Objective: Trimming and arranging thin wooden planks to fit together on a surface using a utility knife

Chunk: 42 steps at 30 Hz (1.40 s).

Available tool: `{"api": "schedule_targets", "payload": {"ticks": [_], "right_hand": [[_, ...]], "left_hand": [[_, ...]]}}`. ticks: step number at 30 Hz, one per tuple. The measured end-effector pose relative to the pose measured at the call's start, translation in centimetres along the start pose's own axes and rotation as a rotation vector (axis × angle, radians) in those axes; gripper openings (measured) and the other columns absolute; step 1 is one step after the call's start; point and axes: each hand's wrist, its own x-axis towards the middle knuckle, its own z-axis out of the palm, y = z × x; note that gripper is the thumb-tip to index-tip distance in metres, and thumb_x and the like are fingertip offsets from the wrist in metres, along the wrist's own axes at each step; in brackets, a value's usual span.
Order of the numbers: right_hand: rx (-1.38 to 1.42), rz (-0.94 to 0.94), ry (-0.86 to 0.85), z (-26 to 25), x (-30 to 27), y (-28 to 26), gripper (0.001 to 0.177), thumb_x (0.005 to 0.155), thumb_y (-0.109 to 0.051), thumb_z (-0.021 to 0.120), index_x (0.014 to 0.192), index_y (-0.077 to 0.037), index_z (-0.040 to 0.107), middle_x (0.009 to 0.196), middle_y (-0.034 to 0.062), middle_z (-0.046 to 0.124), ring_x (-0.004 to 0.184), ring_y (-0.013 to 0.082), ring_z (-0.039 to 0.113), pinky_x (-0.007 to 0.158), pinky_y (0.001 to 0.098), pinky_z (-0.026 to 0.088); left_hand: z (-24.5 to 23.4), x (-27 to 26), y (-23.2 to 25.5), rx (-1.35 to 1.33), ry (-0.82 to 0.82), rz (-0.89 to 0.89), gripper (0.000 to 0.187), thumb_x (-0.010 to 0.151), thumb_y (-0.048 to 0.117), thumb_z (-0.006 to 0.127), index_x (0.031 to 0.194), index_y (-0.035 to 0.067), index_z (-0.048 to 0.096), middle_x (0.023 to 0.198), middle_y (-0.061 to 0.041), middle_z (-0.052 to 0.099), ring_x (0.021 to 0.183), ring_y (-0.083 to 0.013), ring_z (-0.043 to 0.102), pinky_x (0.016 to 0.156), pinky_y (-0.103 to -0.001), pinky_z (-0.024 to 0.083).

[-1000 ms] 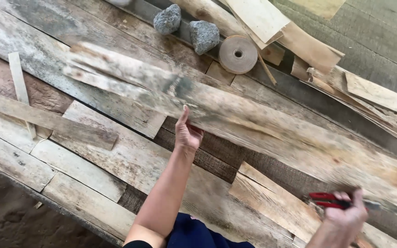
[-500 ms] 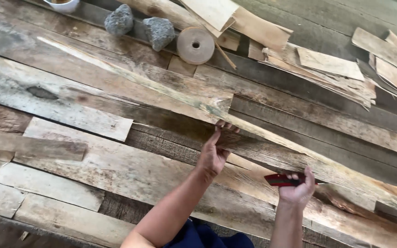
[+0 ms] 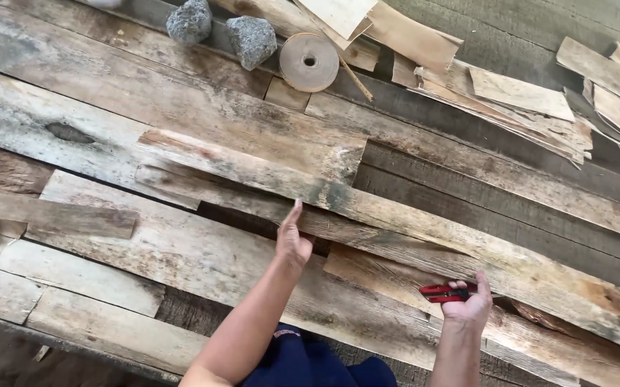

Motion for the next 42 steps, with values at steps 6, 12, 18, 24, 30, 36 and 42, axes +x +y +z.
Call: {"api": "schedule_targets", "payload": {"ticks": [6,12,18,24,30,36,42], "right_hand": [[0.013,-0.009,0.041,0.6,-0.6,-0.8,0.022,0.086,-0.012,0.076,0.106,-0.018,0.068,0.090,-0.0062,0.073,0.061,0.0031,0.059,0.055,0.0147,0.050],[0.182,-0.149,-0.244,-1.2,3.0,0.5,0.044,0.074,-0.033,0.094,0.089,-0.023,0.054,0.075,-0.0120,0.059,0.056,0.0073,0.054,0.064,0.0327,0.054],[0.184,-0.050,-0.183,2.2,-1.1,2.1,0.047,0.070,-0.041,0.095,0.101,-0.021,0.067,0.092,-0.0004,0.072,0.074,0.0155,0.070,0.074,0.0309,0.060],[-0.085,0.035,-0.077,1.3,-3.8,1.8,0.047,0.077,-0.041,0.093,0.080,-0.012,0.056,0.057,0.0041,0.047,0.051,0.0188,0.050,0.052,0.0269,0.043],[0.052,-0.066,-0.133,0.4,-3.9,1.7,0.042,0.075,-0.032,0.095,0.081,-0.018,0.056,0.062,-0.0030,0.052,0.052,0.0116,0.057,0.054,0.0227,0.046],[0.162,-0.175,-0.655,0.8,-4.4,0.2,0.014,0.085,-0.018,0.082,0.097,-0.014,0.076,0.069,-0.0051,0.074,0.047,0.0069,0.064,0.040,0.0235,0.052],[0.063,-0.300,-0.826,0.8,-3.0,-4.5,0.026,0.085,-0.026,0.073,0.104,-0.010,0.078,0.087,0.0001,0.076,0.067,0.0173,0.069,0.056,0.0300,0.055]], "left_hand": [[0.8,-1.1,1.5,-0.211,0.051,0.044,0.057,0.091,0.020,0.064,0.146,0.008,0.055,0.153,-0.010,0.055,0.135,-0.0214,0.054,0.121,-0.034,0.034],[2.5,-2.0,0.6,-0.261,-0.016,0.025,0.056,0.092,0.022,0.062,0.146,0.010,0.055,0.149,-0.007,0.058,0.130,-0.0213,0.057,0.115,-0.033,0.041],[1.9,1.7,-2.5,-0.431,0.019,0.052,0.041,0.084,0.025,0.085,0.116,0.004,0.072,0.113,-0.017,0.074,0.097,-0.0316,0.074,0.087,-0.047,0.062],[-0.3,2.6,-2.6,-0.377,0.004,0.081,0.042,0.085,0.027,0.085,0.118,0.005,0.072,0.114,-0.017,0.074,0.097,-0.0304,0.074,0.088,-0.048,0.061],[0.5,2.1,-3.4,-0.471,-0.045,-0.010,0.038,0.087,0.023,0.084,0.117,0.004,0.072,0.115,-0.018,0.074,0.099,-0.0312,0.074,0.089,-0.046,0.062],[2.9,-4.1,-1.1,-0.341,-0.081,-0.078,0.040,0.094,0.019,0.067,0.132,0.007,0.065,0.122,-0.010,0.070,0.107,-0.0202,0.066,0.098,-0.026,0.052],[4.4,-5.4,-5.3,-0.295,-0.178,-0.096,0.032,0.094,0.020,0.069,0.120,0.003,0.064,0.110,-0.011,0.070,0.098,-0.0214,0.066,0.089,-0.028,0.056]]}}
